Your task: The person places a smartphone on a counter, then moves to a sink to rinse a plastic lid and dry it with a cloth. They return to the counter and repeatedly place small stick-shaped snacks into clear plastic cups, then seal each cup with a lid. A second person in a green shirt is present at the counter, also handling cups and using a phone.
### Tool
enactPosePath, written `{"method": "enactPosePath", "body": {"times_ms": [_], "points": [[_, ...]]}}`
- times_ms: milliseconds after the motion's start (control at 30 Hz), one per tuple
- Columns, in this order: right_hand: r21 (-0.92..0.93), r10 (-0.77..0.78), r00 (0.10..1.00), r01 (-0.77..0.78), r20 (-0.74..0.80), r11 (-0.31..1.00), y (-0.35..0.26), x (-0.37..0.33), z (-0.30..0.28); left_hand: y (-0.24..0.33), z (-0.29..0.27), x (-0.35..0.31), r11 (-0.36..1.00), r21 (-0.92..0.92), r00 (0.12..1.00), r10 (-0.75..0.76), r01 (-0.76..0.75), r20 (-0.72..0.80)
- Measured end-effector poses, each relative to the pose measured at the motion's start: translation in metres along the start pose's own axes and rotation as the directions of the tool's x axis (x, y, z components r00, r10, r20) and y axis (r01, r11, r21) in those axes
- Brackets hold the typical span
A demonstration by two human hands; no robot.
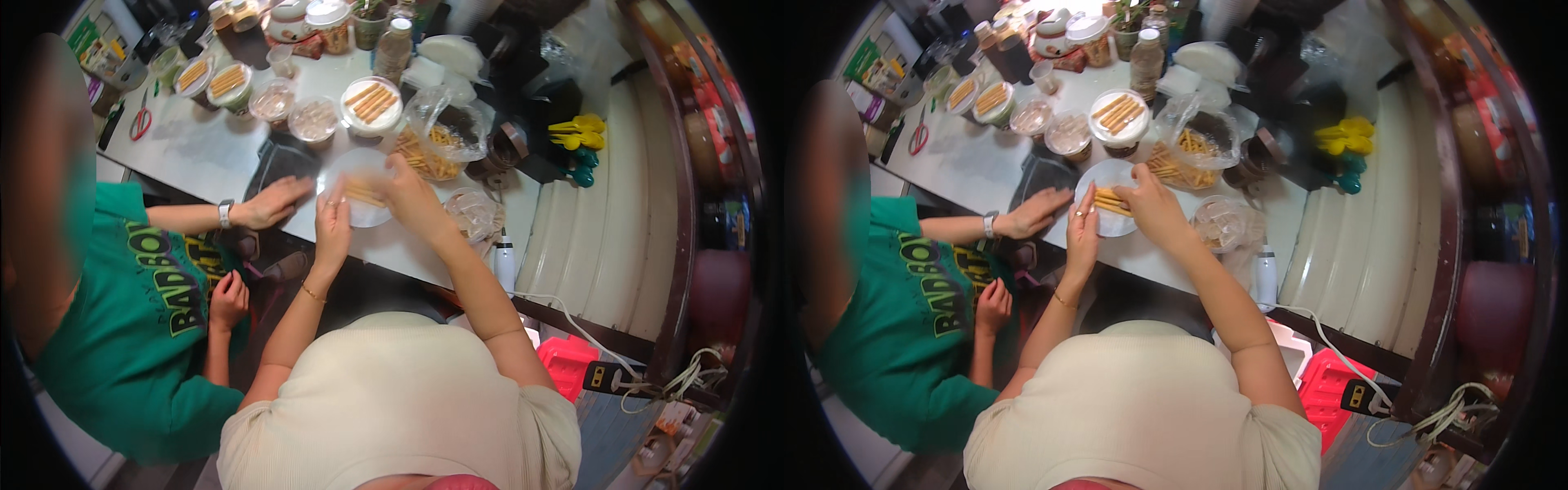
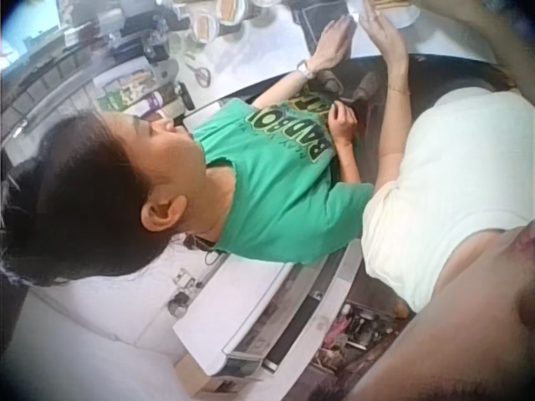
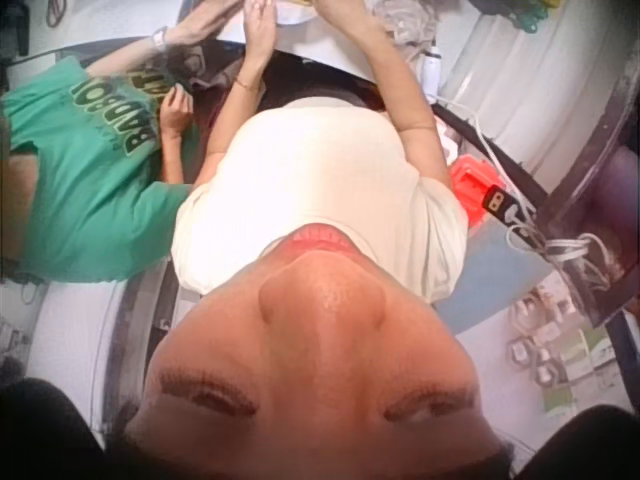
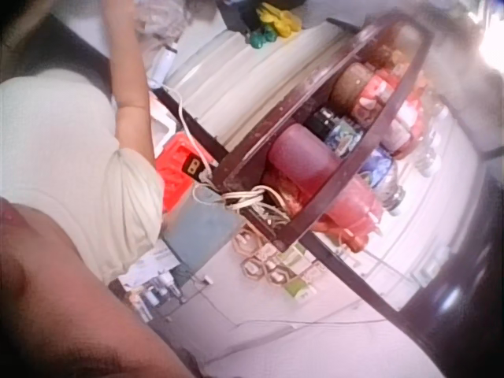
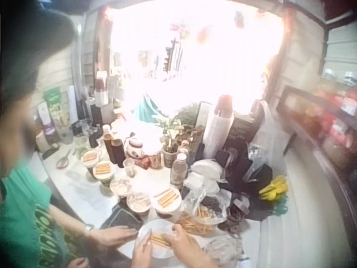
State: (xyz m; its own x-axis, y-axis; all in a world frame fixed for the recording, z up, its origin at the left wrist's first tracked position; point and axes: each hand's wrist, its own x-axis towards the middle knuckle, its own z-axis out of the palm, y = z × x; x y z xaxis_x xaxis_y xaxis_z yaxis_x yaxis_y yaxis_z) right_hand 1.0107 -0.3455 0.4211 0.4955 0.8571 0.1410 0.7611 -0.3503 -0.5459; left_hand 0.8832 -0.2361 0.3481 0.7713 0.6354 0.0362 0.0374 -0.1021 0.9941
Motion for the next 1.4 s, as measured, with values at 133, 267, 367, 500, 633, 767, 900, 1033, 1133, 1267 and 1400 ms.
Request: {"method": "enactPosePath", "body": {"times_ms": [133, 267, 367, 500, 633, 767, 900, 1033, 1133, 1267, 1400], "points": [[0.023, 0.000, 1.000, 0.000, 0.002, 1.000, -0.003, 0.001, -0.002, 0.010, -0.002, -0.001, 0.991, -0.086, 0.995, -0.098, 0.100, 0.021], [0.082, -0.015, 1.000, 0.015, -0.006, 0.996, -0.010, 0.004, -0.023, 0.013, -0.002, 0.000, 0.999, -0.027, 0.999, -0.034, 0.033, -0.030], [0.277, 0.337, 0.818, -0.226, -0.466, 0.934, 0.030, 0.035, -0.085, 0.023, 0.002, 0.004, 0.997, -0.022, 0.993, -0.082, 0.080, -0.086], [-0.082, 0.608, 0.768, -0.631, -0.201, 0.771, 0.162, 0.075, -0.164, 0.032, 0.011, 0.011, 0.984, 0.164, 0.986, -0.049, 0.076, -0.160], [-0.558, 0.588, 0.672, -0.303, 0.449, 0.773, 0.247, 0.111, -0.122, 0.034, 0.012, 0.016, 0.979, 0.185, 0.982, -0.053, 0.086, -0.179], [-0.668, 0.623, 0.583, -0.174, 0.522, 0.723, 0.269, 0.122, -0.087, 0.028, 0.012, 0.014, 0.978, 0.203, 0.978, 0.003, 0.040, -0.207], [-0.704, 0.606, 0.600, -0.099, 0.522, 0.704, 0.287, 0.134, -0.078, 0.032, 0.017, 0.013, 0.982, 0.161, 0.972, -0.063, 0.101, -0.226], [-0.712, 0.567, 0.642, -0.045, 0.517, 0.701, 0.306, 0.136, -0.080, 0.024, 0.017, 0.014, 0.978, 0.199, 0.976, -0.015, 0.059, -0.216], [-0.692, 0.561, 0.675, -0.102, 0.480, 0.715, 0.297, 0.136, -0.081, 0.026, 0.012, 0.011, 0.990, 0.095, 0.968, -0.078, 0.103, -0.238], [-0.629, 0.533, 0.738, -0.191, 0.415, 0.754, 0.272, 0.139, -0.092, 0.010, 0.011, 0.009, 0.991, 0.110, 0.957, -0.045, 0.080, -0.288], [-0.392, 0.636, 0.746, -0.535, 0.198, 0.749, 0.271, 0.120, -0.124, 0.018, 0.011, 0.010, 0.995, 0.089, 0.967, -0.027, 0.051, -0.253]]}}
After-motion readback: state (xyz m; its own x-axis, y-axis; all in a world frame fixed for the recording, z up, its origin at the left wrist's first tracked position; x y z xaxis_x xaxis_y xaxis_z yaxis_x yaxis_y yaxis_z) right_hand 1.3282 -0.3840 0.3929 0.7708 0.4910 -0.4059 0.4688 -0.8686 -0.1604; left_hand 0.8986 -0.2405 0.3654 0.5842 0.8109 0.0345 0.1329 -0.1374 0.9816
